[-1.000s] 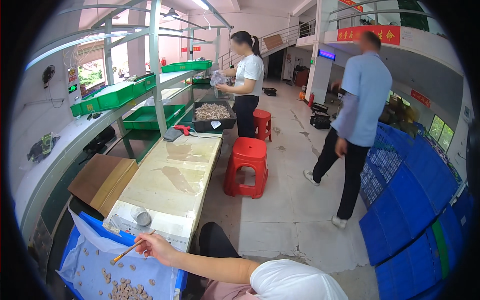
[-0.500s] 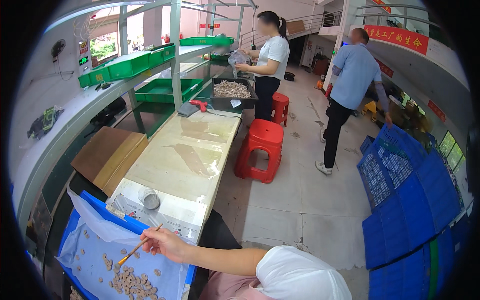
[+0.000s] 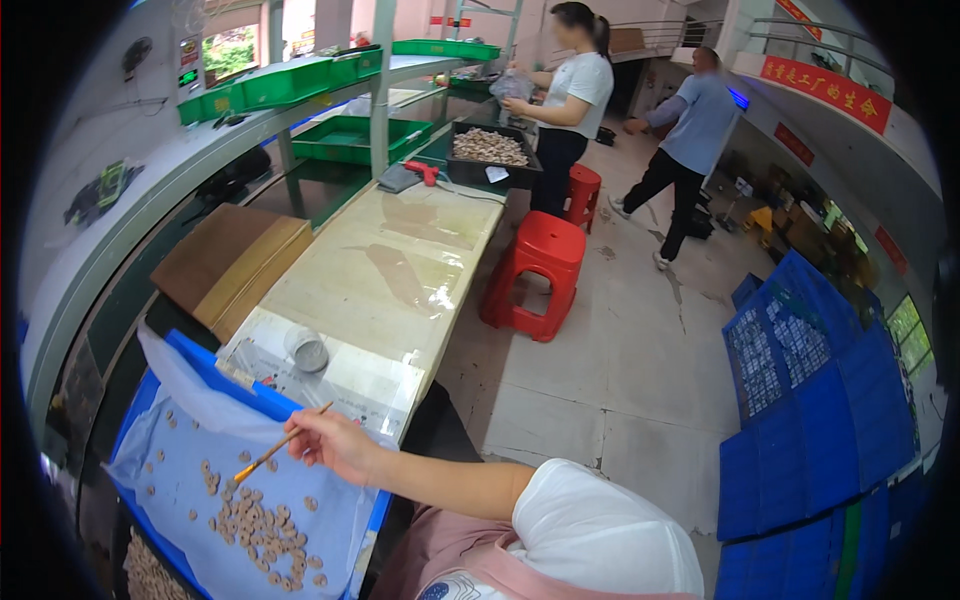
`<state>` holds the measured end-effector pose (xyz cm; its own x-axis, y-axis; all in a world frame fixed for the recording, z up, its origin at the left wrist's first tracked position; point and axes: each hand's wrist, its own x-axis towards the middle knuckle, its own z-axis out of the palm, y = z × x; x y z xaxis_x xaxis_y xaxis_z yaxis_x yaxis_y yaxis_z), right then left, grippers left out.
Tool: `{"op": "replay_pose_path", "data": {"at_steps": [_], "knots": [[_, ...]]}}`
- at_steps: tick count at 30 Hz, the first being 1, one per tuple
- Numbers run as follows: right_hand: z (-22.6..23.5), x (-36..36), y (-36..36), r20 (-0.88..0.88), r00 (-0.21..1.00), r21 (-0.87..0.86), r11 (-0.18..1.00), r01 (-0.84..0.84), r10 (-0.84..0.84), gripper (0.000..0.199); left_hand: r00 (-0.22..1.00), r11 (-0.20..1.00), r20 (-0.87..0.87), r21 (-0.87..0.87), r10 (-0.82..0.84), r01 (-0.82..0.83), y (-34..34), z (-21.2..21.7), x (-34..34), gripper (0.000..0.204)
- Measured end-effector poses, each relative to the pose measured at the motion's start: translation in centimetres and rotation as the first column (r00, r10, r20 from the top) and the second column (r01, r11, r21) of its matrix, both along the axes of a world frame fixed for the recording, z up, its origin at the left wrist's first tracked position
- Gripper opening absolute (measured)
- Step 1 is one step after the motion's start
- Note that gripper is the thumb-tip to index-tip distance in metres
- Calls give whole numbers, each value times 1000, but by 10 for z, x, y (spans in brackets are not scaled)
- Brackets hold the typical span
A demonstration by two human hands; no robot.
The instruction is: Picking small molded rubber or foam parts from a tray and applying a substance to them using a handheld brush.
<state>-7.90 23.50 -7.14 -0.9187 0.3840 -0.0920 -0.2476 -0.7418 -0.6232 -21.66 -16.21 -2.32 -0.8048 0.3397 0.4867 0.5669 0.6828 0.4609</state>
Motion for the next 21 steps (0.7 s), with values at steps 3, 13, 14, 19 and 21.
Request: {"op": "replay_pose_path", "data": {"at_steps": [3, 13, 14, 19, 21], "knots": [[-1, -5, -1, 13, 1000, 40, 999, 20, -21, 21, 994, 997, 80, -42, 69, -66, -42, -35, -22, 16], [7, -1, 2, -4, 1000, 104, 995, -4, 4, 21, 994, 977, 105, 206, 33, -54, -4, -23, 16, 11], [9, -2, 2, -3, 1000, 101, 995, -8, 8, 21, 995, 974, 94, 218, 33, -53, -6, -26, 15, 11], [6, 2, 4, -7, 1000, 62, 998, 8, -8, 21, 987, 970, 157, 232, 29, -65, -11, -28, 15, 11], [6, 4, 6, -3, 1000, 54, 999, 2, -2, 21, 984, 965, 175, 247, 39, -83, -6, -27, 19, 11]]}}
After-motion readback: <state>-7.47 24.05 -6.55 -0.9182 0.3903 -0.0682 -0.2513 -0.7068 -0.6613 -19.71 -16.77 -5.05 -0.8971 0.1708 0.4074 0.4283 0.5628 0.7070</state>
